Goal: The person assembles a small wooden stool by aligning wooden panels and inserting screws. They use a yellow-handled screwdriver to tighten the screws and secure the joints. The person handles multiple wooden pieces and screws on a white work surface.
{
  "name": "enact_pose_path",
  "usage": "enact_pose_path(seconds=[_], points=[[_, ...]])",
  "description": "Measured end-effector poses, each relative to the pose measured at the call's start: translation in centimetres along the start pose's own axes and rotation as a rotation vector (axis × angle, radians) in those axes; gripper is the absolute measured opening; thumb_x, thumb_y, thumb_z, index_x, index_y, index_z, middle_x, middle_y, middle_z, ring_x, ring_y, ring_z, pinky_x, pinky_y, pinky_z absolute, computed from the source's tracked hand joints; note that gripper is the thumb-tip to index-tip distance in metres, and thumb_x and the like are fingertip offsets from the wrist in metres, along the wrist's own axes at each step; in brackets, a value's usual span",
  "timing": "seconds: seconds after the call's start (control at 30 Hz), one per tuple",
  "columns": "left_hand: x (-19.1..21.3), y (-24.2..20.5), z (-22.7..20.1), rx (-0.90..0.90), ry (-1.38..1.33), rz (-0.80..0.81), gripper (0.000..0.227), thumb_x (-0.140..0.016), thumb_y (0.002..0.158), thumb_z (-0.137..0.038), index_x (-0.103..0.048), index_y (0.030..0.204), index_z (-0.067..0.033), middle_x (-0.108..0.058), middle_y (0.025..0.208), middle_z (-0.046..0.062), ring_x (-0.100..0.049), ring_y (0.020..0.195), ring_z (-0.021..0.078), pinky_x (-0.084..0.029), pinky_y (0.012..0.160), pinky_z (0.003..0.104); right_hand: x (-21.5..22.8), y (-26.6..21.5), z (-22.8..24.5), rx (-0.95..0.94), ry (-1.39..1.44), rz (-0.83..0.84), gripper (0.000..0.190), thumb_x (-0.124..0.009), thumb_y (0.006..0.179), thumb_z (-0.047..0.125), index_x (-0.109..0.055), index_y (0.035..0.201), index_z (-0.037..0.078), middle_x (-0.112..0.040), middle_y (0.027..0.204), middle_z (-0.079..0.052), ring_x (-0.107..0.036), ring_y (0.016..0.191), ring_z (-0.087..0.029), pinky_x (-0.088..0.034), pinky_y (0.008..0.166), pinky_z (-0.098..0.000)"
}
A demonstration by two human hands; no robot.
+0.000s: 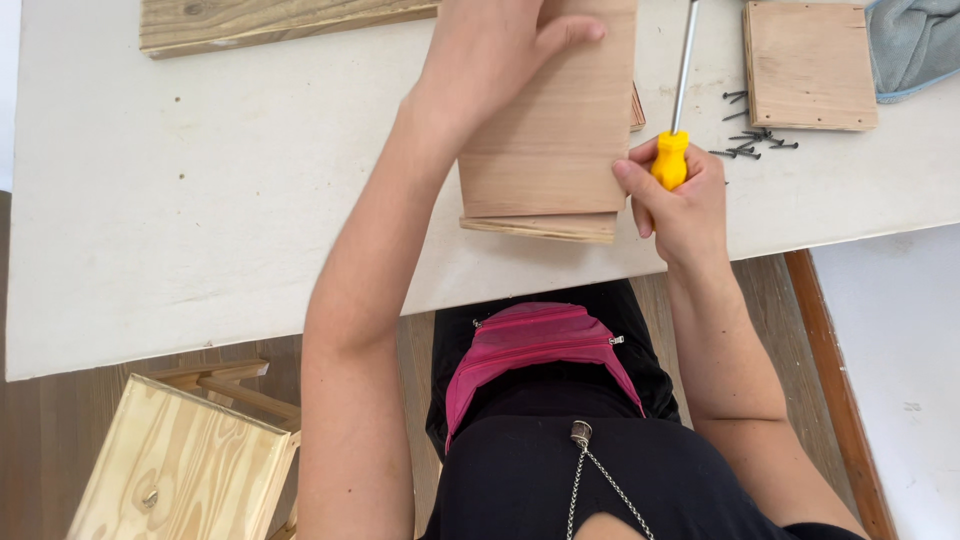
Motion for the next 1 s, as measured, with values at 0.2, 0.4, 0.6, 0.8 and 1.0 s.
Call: enact_pose_path(seconds=[0.2, 0.4, 0.6, 0.8, 1.0], points=[[2.7, -10.6, -7.0, -0.378, 0.077, -0.322, 0.040, -0.070, 0.102, -0.041, -0.067, 0.118, -0.0041, -0.064, 0.114, 0.013, -0.055, 0.106, 0.0381, -0.046, 0.087, 0.053, 1.3, 2.2, 0.0, 0.041, 0.133, -0.047, 0.017, -0.072, 0.093, 0.011, -0.055, 0.092, 0.010, -0.044, 0.060, 0.001, -0.038, 0.034, -0.010, -0.024, 0.036, -0.0216], [0.5, -14.9, -6.2, -0.211, 0.090, -0.531, 0.039, -0.077, 0.085, -0.048, -0.077, 0.120, -0.0296, -0.069, 0.123, -0.005, -0.055, 0.118, 0.0265, -0.045, 0.105, 0.054, 2.7, 2.4, 0.7, 0.190, 0.261, -0.044, 0.013, -0.069, 0.101, 0.004, -0.058, 0.107, 0.000, -0.051, 0.066, -0.005, -0.049, 0.032, -0.012, -0.047, 0.040, -0.0205], [-5.3, -15.3, -0.9, 0.058, -0.571, -0.502, 0.110, -0.083, 0.081, -0.051, -0.014, 0.164, -0.0257, -0.002, 0.172, 0.009, -0.007, 0.161, 0.0317, -0.013, 0.132, 0.054, 3.5, 1.0, 1.0, 0.252, 0.273, -0.055, 0.015, -0.069, 0.099, 0.005, -0.058, 0.105, -0.001, -0.055, 0.067, -0.007, -0.048, 0.031, -0.010, -0.045, 0.039, -0.0187], [-7.0, -14.7, -1.0, 0.414, -1.108, -0.179, 0.058, -0.060, 0.100, -0.043, -0.057, 0.145, -0.0063, -0.075, 0.113, 0.009, -0.070, 0.105, 0.0129, -0.056, 0.101, 0.038, 3.8, -0.2, -0.3, 0.229, 0.222, -0.046, 0.018, -0.071, 0.095, 0.009, -0.062, 0.104, -0.003, -0.061, 0.069, -0.012, -0.051, 0.031, -0.011, -0.047, 0.042, -0.0200], [-9.1, -16.4, 0.3, 0.484, -1.031, -0.227, 0.050, -0.058, 0.104, -0.026, -0.054, 0.147, -0.0009, -0.074, 0.122, 0.016, -0.060, 0.115, 0.0157, -0.053, 0.100, 0.044, 3.9, -0.5, -2.2, 0.239, 0.247, -0.032, 0.021, -0.073, 0.091, 0.011, -0.065, 0.104, -0.004, -0.063, 0.071, -0.014, -0.053, 0.032, -0.012, -0.049, 0.043, -0.0194]])
Point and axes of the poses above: each hand's wrist, its own y-axis towards the middle knuckle, its own x-axis out of the back of the hand, z = x × y, the point moved 8 cm from there along y, towards the middle knuckle
